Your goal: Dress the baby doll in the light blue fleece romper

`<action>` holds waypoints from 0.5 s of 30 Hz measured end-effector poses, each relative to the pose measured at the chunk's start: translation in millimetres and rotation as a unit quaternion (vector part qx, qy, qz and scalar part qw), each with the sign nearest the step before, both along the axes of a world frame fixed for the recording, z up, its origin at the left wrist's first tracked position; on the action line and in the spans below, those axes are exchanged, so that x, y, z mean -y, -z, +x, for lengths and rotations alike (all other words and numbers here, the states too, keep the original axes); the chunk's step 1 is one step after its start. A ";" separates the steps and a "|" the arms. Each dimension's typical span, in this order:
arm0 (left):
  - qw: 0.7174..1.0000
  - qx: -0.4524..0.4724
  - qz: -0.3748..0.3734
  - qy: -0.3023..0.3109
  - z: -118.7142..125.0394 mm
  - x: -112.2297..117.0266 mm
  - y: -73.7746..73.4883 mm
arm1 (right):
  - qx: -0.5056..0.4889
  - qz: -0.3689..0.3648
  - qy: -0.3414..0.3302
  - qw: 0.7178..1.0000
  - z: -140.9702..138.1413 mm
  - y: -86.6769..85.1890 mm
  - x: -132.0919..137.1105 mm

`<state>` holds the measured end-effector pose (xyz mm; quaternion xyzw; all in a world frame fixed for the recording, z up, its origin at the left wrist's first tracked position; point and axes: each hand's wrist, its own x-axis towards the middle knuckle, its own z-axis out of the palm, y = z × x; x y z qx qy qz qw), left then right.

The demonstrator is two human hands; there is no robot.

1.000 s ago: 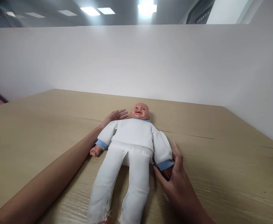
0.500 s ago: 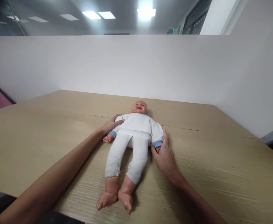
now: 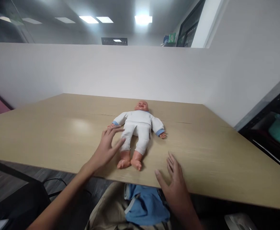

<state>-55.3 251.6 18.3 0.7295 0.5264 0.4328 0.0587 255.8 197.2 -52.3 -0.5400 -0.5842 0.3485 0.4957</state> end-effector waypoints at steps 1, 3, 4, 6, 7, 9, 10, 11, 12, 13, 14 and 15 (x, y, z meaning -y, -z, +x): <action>1.000 0.006 0.014 0.015 8.5 32.9 3.0 | -0.001 -0.005 0.013 1.000 6.3 1.5 23.7; 0.997 0.016 0.063 0.044 20.6 90.6 21.0 | -0.012 -0.003 0.054 0.998 21.5 12.2 62.4; 0.992 0.017 0.113 0.050 23.8 113.4 35.6 | -0.015 0.003 0.074 0.997 29.8 21.5 76.7; 0.966 -0.028 0.242 0.085 26.2 145.0 70.3 | -0.003 0.003 0.106 0.994 45.4 45.8 94.0; 0.944 -0.071 0.297 0.128 26.5 153.9 87.6 | 0.003 -0.017 0.108 0.994 52.0 59.7 97.1; 0.928 -0.123 0.284 0.207 28.2 159.8 115.6 | 0.001 -0.046 0.115 0.992 62.0 87.4 93.5; 0.936 -0.134 0.224 0.235 30.1 158.1 125.1 | 0.003 -0.064 0.121 0.991 65.2 100.3 87.9; 0.949 -0.132 0.145 0.248 32.7 154.2 131.7 | 0.000 -0.095 0.123 0.988 67.0 111.9 80.9; 0.959 -0.122 0.058 0.250 35.7 148.9 135.9 | -0.005 -0.141 0.118 0.983 67.7 122.2 73.1; 0.962 -0.110 -0.024 0.251 38.9 142.9 138.7 | -0.010 -0.180 0.111 0.977 67.2 131.0 65.4; 0.960 -0.093 -0.090 0.249 42.0 136.9 140.7 | -0.014 -0.210 0.099 0.973 65.6 138.6 58.2; 0.955 -0.073 -0.135 0.252 44.7 131.4 142.5 | -0.018 -0.232 0.086 0.969 63.2 145.2 51.9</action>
